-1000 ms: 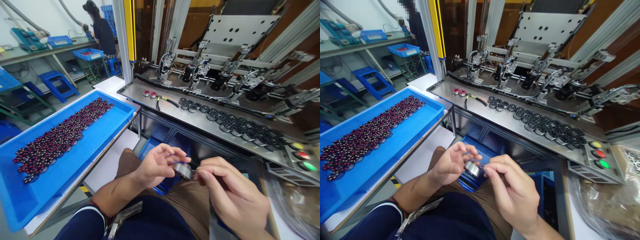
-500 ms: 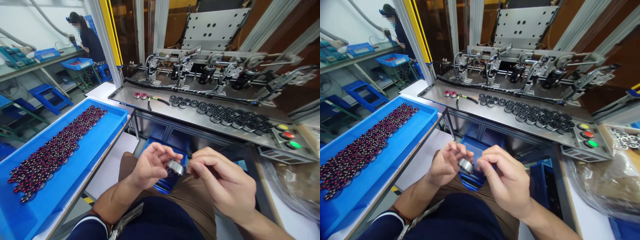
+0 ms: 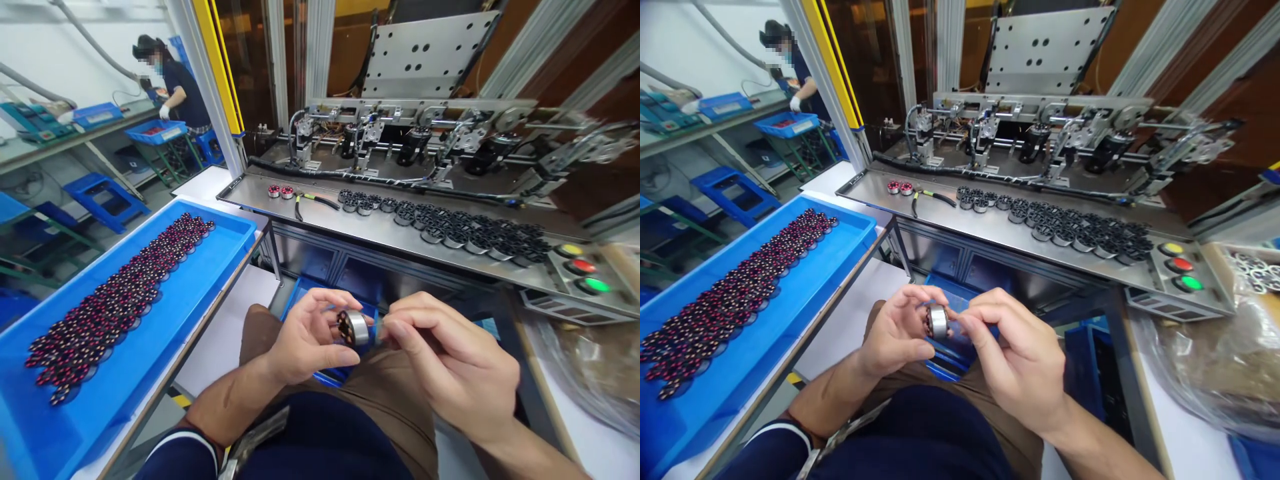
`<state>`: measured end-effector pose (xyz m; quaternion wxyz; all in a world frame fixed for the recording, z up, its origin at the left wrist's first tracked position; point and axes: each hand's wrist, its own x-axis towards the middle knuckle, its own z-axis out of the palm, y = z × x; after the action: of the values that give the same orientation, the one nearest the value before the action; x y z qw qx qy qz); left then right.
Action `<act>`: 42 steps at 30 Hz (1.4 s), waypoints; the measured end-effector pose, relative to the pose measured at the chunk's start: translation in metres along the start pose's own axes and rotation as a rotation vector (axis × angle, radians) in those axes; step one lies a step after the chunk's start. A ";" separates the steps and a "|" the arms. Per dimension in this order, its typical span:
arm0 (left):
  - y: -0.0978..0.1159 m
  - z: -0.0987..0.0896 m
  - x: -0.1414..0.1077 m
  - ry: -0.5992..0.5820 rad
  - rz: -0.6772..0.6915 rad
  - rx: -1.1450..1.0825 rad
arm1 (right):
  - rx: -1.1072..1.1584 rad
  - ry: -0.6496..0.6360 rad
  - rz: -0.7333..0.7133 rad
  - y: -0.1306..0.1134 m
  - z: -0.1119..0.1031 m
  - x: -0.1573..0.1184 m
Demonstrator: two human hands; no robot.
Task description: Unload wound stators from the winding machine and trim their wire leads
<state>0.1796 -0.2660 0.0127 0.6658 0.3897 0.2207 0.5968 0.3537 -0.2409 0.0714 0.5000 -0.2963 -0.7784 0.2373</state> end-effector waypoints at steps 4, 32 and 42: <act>-0.001 0.003 0.001 -0.026 -0.055 0.022 | 0.050 -0.037 -0.036 0.002 0.001 0.001; 0.008 -0.022 0.020 -0.025 0.154 0.116 | 1.098 -0.131 0.708 0.011 0.050 -0.026; 0.023 -0.021 0.005 0.046 0.117 0.628 | 0.295 0.070 0.206 0.025 0.038 -0.032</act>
<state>0.1507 -0.2559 0.0191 0.4725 0.5744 0.3865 0.5454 0.3350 -0.2477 0.0199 0.5379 -0.3062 -0.6828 0.3883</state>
